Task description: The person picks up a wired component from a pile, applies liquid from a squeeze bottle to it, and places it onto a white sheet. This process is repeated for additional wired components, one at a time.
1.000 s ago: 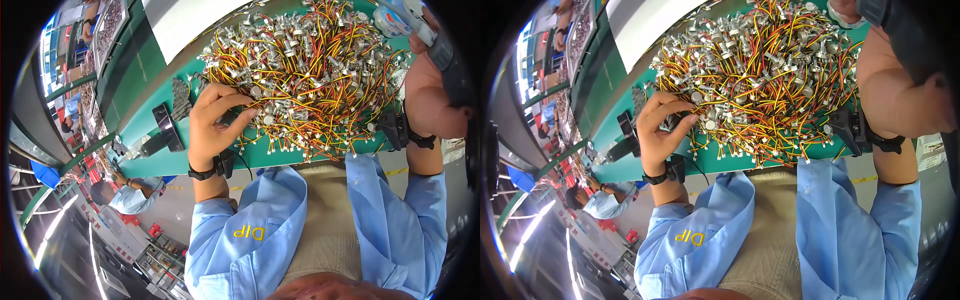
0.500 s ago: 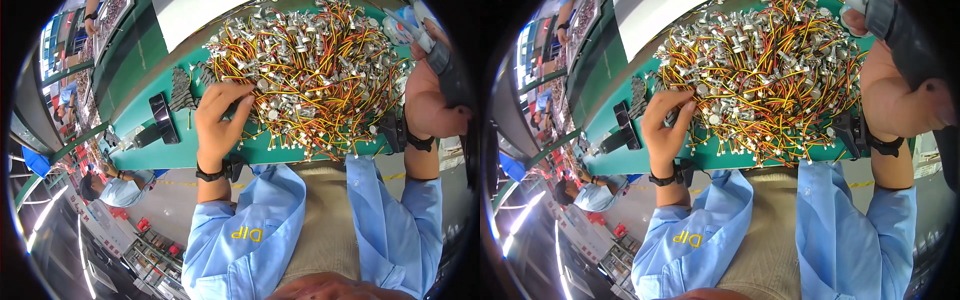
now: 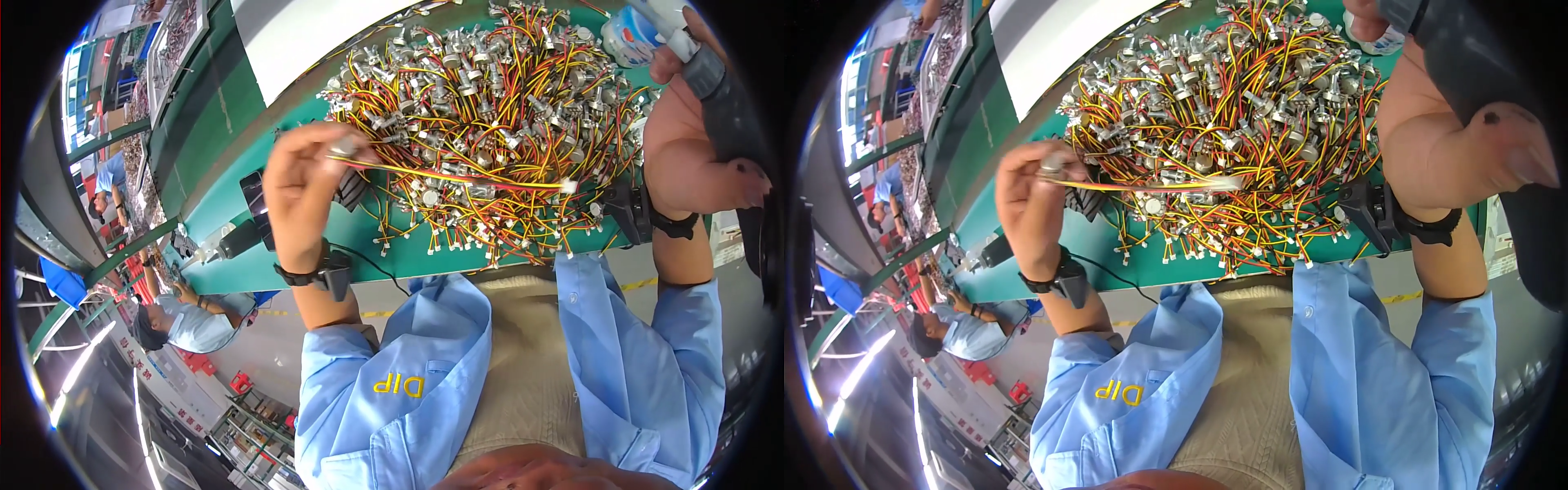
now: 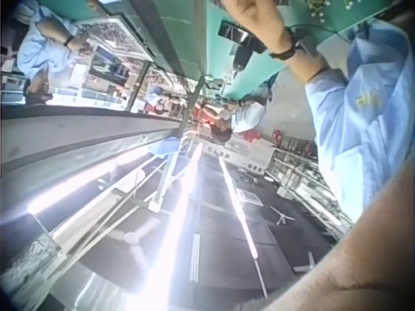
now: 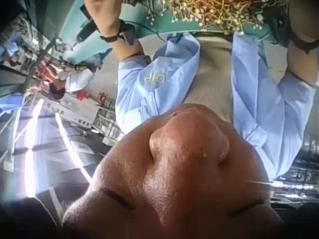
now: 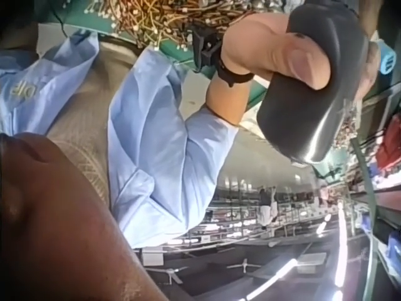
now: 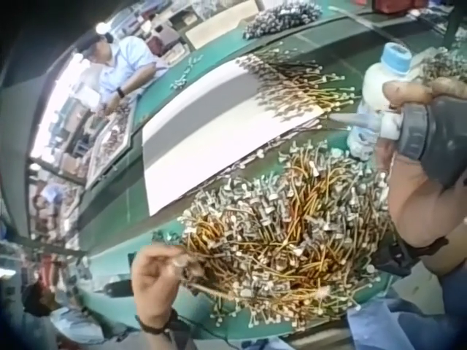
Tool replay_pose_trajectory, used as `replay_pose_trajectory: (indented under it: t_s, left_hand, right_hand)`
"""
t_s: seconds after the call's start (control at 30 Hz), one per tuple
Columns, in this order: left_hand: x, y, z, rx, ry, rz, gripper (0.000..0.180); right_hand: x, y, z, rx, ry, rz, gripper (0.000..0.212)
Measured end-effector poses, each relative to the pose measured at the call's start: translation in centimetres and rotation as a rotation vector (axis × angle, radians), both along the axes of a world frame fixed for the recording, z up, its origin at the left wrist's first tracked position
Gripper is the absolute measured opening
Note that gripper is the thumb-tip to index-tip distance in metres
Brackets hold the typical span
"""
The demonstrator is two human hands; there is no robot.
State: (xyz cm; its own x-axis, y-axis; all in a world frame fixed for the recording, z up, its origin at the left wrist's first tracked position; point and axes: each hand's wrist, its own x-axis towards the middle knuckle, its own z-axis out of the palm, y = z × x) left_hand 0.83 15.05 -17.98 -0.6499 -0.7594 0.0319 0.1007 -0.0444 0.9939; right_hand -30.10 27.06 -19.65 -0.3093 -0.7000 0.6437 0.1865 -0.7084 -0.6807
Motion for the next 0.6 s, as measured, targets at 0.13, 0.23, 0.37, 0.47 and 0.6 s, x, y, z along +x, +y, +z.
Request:
replay_pose_trajectory:
  t_s: [0.13,0.23,0.37,0.47,0.6]
  left_hand:
    - [0.8,-3.4,-0.1,0.075,0.071,-0.159,0.017]
    - [-1.2,-4.5,0.0,0.097,-0.072,-0.482,0.016]
    - [-5.1,-4.2,0.0,0.226,-0.127,-0.699,0.016]
    - [-7.3,-3.2,-0.6,0.314,-0.124,-0.704,0.016]
    - [-8.6,-3.0,-1.8,0.344,-0.112,-0.675,0.016]
  right_hand:
    - [0.9,-0.3,1.2,0.072,-0.019,0.035,0.064]
    - [1.5,-0.4,1.8,0.133,-0.026,0.054,0.066]
    - [1.5,-0.2,2.3,0.221,-0.044,0.074,0.07]
    - [1.9,0.2,2.8,0.285,-0.07,0.074,0.072]
    - [1.5,0.6,1.7,0.364,-0.117,0.024,0.075]
